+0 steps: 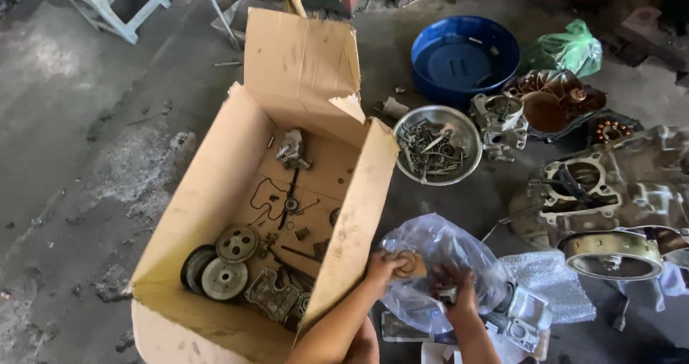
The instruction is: Unboxing a new motorcycle piston and related components from their packaging in a repair shop.
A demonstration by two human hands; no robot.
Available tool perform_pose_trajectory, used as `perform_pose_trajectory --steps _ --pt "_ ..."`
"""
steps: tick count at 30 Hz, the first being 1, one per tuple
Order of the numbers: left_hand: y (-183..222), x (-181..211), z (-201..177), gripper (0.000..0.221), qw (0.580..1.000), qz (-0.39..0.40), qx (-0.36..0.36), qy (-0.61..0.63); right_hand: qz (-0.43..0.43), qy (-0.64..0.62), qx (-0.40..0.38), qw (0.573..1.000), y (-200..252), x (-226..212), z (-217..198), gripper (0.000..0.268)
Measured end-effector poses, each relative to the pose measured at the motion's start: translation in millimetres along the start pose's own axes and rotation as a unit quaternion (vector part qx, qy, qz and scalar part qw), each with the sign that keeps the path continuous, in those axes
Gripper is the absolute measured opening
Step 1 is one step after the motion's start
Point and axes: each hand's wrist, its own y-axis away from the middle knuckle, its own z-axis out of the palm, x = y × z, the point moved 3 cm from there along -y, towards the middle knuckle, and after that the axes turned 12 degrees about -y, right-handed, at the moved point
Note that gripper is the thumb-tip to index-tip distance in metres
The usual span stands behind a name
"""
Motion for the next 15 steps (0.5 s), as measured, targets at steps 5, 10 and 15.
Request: perform_pose_trajectory --steps 5,10,15 --pt "-24.8 -11.3 14.3 0.061 0.907 0.243 0.118 -0.323 -0.034 0.072 0.148 0.986 21.7 -12.8 33.6 0.055" --pt "16.0 30.5 37.1 0.089 0.823 0.332 0.120 -0.446 -0.088 0.092 0.142 0.982 57.6 -25.9 60.8 0.045" --pt "61.4 65.3 51.8 0.091 0.751 0.402 0.131 -0.507 -0.129 0.079 0.134 0.979 95.0 -42.7 74.8 0.041"
